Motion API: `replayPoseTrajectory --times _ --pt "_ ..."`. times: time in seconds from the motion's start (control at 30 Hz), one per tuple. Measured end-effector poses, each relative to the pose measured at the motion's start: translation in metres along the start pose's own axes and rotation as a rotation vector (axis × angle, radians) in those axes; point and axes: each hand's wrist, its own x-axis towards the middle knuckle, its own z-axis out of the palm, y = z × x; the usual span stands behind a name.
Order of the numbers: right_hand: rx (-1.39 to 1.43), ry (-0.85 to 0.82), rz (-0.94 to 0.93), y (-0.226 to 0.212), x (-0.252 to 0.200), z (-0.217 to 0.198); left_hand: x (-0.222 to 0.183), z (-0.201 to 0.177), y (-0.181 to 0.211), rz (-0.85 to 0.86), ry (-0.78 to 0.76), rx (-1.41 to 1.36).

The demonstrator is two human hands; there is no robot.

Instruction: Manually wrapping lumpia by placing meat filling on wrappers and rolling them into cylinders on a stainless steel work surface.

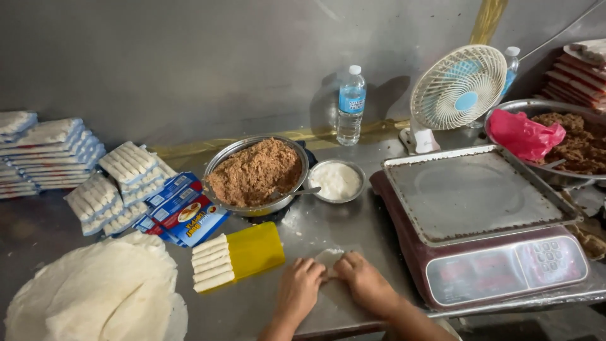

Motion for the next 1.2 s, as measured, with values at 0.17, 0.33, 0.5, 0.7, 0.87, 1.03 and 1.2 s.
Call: replayPoseTrajectory --times 0.17,0.33,0.5,0.7,0.87,1.03,1.2 --pt "-0.063 0.06 -0.018 0.029 0.016 0.013 0.017 0.023 -0.013 -0.093 0.057 -0.061" --pt "-0.103 0.097 -0.065 0.001 0.013 0.0 0.019 0.005 -0.005 0.15 0.153 0.144" --pt "-0.165 0.097 -0.085 0.011 0.017 0.002 0.03 0.014 -0.014 0.054 -0.007 0.172" --pt "0.079 -0.11 -0.048 -0.026 -0.05 -0.008 -0.059 0.042 0.003 -0.159 -0.195 -0.035" --pt "0.3 0.01 0.357 -0.025 -0.058 0.013 -0.058 0.014 0.018 -0.387 -0.138 -0.297" --pt "-0.429 0.117 -0.024 -0.03 -0.091 0.058 -0.078 0.056 0.027 -0.199 0.14 -0.095" --pt "-0.533 -0.013 -0.024 -0.029 -0.095 0.063 -0.067 0.051 0.042 -0.314 -0.518 0.048"
